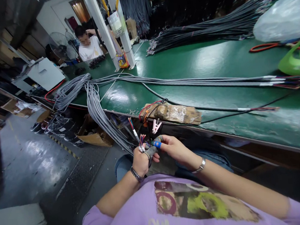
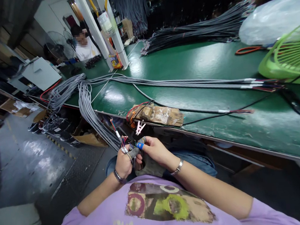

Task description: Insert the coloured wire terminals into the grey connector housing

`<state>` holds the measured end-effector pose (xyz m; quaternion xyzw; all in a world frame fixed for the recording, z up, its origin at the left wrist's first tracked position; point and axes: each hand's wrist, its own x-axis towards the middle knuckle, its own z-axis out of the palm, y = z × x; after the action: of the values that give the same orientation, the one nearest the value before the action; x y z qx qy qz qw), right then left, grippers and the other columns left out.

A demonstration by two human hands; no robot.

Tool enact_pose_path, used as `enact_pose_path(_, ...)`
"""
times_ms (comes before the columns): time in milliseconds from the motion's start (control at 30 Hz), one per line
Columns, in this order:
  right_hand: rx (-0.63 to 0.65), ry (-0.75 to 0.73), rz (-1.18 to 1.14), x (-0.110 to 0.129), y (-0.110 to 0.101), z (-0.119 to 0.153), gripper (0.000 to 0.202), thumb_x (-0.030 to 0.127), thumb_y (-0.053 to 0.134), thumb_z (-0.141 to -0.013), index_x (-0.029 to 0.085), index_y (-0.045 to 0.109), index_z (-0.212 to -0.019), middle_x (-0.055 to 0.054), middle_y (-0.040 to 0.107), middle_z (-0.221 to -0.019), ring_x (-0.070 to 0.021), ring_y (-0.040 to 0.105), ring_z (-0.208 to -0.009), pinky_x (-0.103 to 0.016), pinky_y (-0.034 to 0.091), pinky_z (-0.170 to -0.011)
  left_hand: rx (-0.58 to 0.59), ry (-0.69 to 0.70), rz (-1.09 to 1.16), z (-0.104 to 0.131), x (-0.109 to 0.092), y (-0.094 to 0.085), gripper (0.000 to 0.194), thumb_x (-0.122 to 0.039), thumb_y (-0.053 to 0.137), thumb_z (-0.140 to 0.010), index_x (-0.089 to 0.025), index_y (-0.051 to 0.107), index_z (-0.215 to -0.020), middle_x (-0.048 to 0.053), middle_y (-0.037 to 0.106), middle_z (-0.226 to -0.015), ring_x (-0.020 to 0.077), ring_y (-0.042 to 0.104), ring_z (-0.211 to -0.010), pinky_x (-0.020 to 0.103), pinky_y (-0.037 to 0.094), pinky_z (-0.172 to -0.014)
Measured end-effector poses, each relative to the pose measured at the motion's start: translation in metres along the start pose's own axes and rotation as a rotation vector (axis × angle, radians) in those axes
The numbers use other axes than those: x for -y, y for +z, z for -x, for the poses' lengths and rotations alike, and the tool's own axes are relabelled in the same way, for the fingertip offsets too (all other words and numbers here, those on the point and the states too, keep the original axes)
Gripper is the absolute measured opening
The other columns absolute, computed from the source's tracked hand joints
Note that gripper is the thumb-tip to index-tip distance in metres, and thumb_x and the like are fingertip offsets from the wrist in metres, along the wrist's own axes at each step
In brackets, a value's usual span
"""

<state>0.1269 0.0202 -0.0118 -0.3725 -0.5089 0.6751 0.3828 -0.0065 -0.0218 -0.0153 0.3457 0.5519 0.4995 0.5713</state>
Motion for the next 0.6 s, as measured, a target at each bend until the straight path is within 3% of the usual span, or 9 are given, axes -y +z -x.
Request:
enact_pose_path(200, -0.145, 0.029, -0.166, -0.01, 0.005, -0.002, 0.032, 0.045, 0.071, -0.067, 0.018, 0.055, -0.069, 0.004, 0.05, -0.056, -0.009, 0.042, -0.051, -0.024, 0.035, -0.051, -0.022, 0.032, 0.036, -0.001, -0.002, 0.001, 0.036, -0.045, 0.074, -0.061, -0.014, 0.055, -0.061, 0.001, 0.06, -0.047, 0.0108, 0.053, -0.035, 0.02, 0.039, -0.036)
enact_pose_path(333, -0.237, 0.075, -0.389, -0.008, -0.008, -0.01, 0.031, 0.045, 0.071, -0.067, 0.02, 0.055, -0.072, 0.002, 0.054, -0.064, -0.0087, 0.043, -0.052, -0.024, 0.042, -0.052, -0.024, 0.052, 0.074, 0.0, -0.006, -0.003, 0.034, -0.043, 0.075, -0.062, -0.012, 0.06, -0.065, 0.002, 0.061, -0.049, 0.01, 0.052, -0.036, 0.02, 0.04, -0.037)
enact_pose_path(467, -0.13, 0.169, -0.412, -0.002, -0.023, -0.022, 0.033, 0.053, 0.059, -0.077, 0.019, 0.059, -0.078, -0.004, 0.062, -0.076, -0.0119, 0.051, -0.057, -0.026, 0.046, -0.053, 0.008, 0.05, 0.109, -0.003, -0.012, -0.005, 0.033, -0.042, 0.075, -0.062, -0.013, 0.06, -0.064, 0.001, 0.06, -0.048, 0.0093, 0.051, -0.036, 0.02, 0.04, -0.037)
enact_pose_path(600, -0.013, 0.137, -0.324, 0.007, -0.024, -0.035, 0.043, 0.06, 0.058, -0.076, 0.018, 0.062, -0.079, -0.005, 0.063, -0.074, -0.0124, 0.052, -0.058, -0.026, 0.044, -0.054, 0.094, 0.023, 0.137, -0.01, -0.019, 0.0, 0.033, -0.041, 0.075, -0.061, -0.013, 0.06, -0.063, 0.001, 0.06, -0.047, 0.0095, 0.051, -0.035, 0.02, 0.039, -0.036)
